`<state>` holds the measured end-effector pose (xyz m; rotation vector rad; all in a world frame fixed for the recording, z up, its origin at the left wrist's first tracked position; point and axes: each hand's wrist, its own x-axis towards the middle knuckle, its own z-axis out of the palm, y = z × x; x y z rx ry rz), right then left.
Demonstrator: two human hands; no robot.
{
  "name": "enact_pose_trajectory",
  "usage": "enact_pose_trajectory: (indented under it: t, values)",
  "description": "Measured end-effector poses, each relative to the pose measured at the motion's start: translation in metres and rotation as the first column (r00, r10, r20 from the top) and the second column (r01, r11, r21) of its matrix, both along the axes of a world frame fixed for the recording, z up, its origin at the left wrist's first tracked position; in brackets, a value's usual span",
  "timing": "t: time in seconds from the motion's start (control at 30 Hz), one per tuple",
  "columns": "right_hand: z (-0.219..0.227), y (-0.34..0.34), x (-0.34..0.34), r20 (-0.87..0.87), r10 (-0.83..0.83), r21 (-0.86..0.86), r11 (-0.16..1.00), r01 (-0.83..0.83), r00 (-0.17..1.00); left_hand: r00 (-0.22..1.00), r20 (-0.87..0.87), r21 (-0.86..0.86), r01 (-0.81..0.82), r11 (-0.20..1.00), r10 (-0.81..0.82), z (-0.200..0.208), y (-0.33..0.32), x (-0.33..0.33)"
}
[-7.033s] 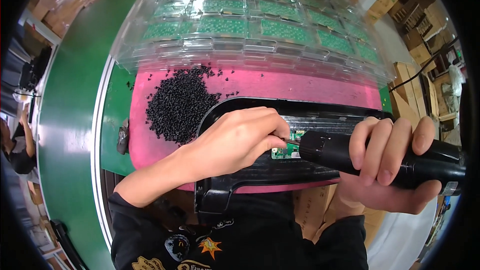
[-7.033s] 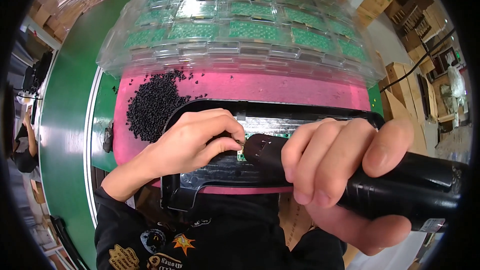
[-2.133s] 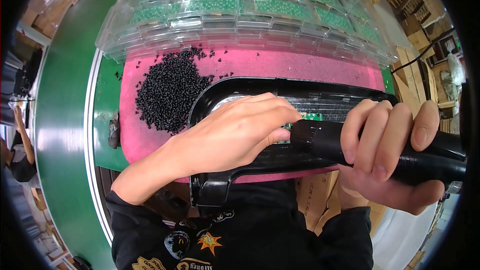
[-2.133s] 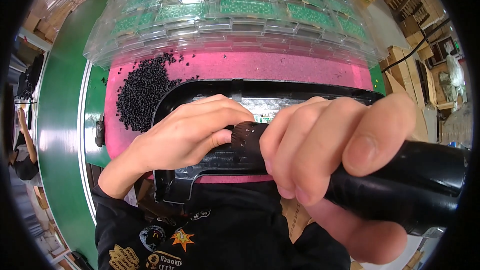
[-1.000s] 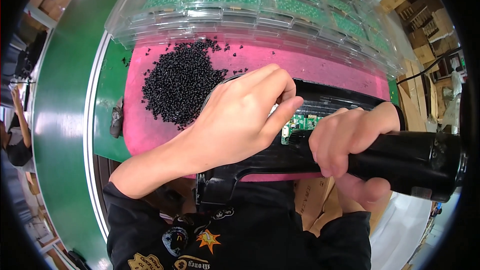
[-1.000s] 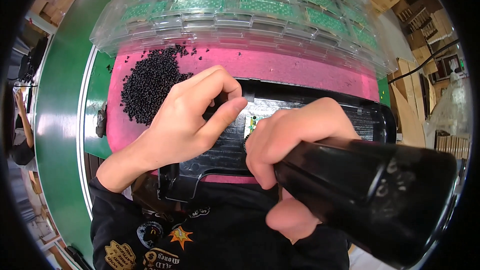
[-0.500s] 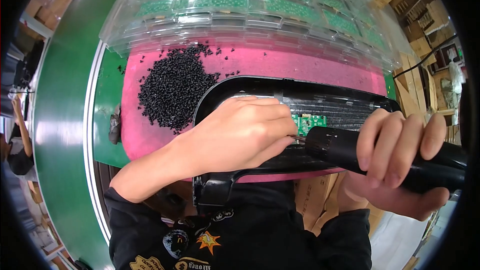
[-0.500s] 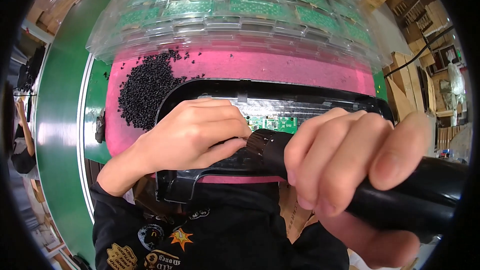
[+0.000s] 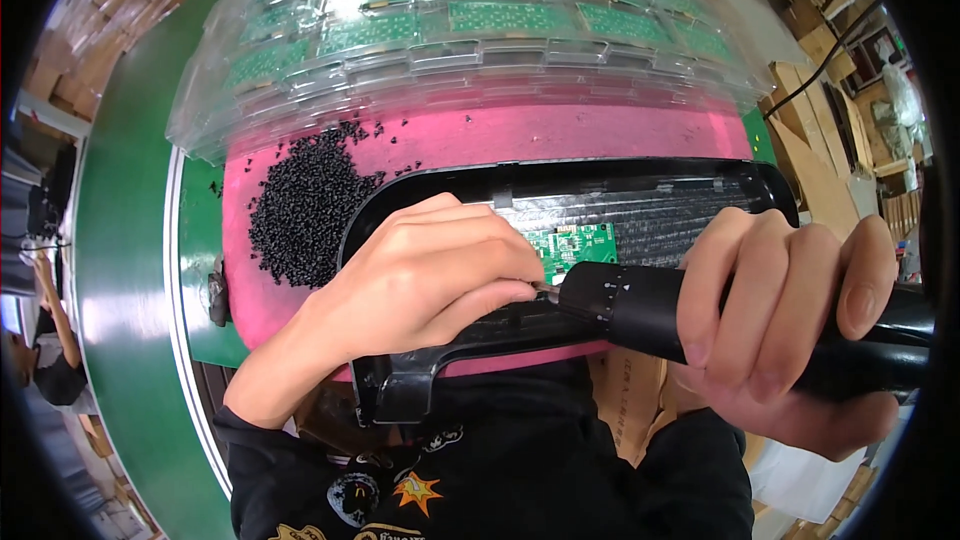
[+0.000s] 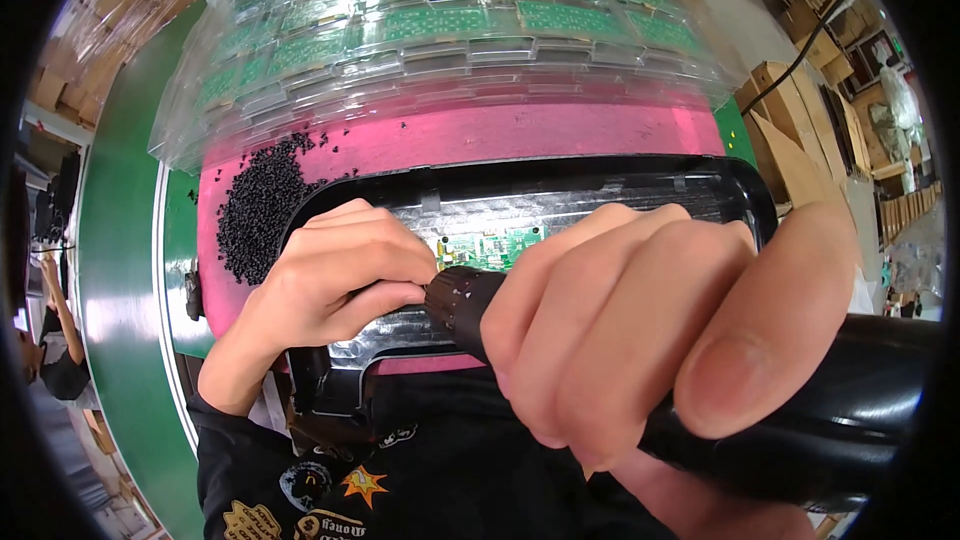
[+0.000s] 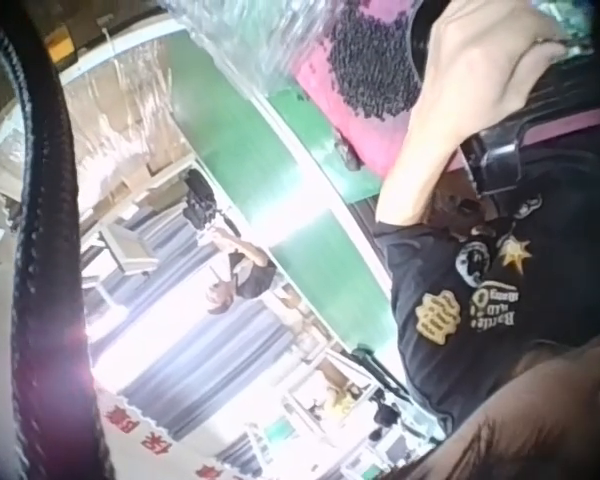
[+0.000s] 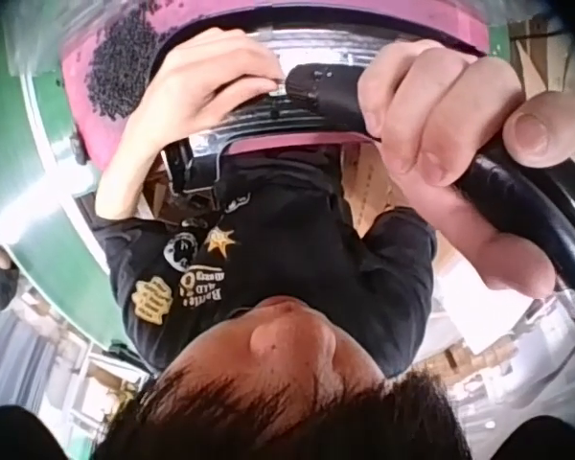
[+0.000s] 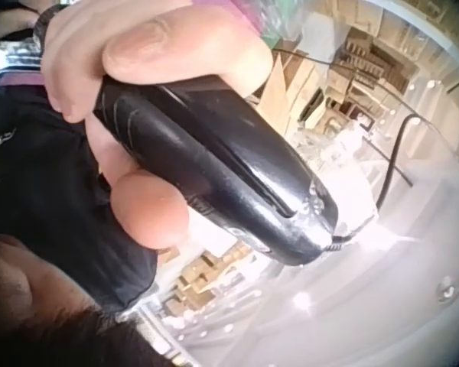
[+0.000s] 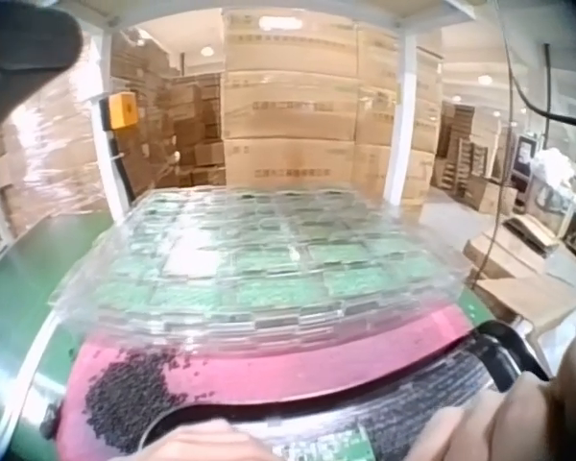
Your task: Installing circuit boards into plastic housings and securing them with screws using an electric screwdriver.
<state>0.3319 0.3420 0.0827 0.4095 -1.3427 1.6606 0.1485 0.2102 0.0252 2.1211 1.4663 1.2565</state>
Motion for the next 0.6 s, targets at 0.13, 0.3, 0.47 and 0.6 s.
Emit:
enact_pose_trajectory:
  t: [0.13, 0.3, 0.47, 0.6]
  values:
    - [0.005, 0.014, 0.009, 0.173, 0.053, 0.062, 0.996, -0.064, 0.984, 0.973, -0.042, -0.018, -0.226, 0.974, 0.225, 0.014, -0.001, 0.005]
    - [-0.003, 0.021, 0.029, 0.407, -0.193, 0.049, 0.981, 0.190, 0.893, 0.959, 0.035, -0.016, -0.282, 0.959, 0.282, 0.006, 0.003, 0.003]
    - [-0.017, 0.017, 0.020, 0.440, -0.232, 0.013, 0.968, 0.253, 0.868, 0.957, -0.011, -0.013, -0.289, 0.957, 0.288, 0.005, 0.002, 0.004]
    - [-0.013, 0.019, 0.019, 0.469, -0.177, -0.016, 0.978, 0.209, 0.865, 0.948, 0.011, -0.044, -0.316, 0.948, 0.317, 0.008, 0.000, 0.008]
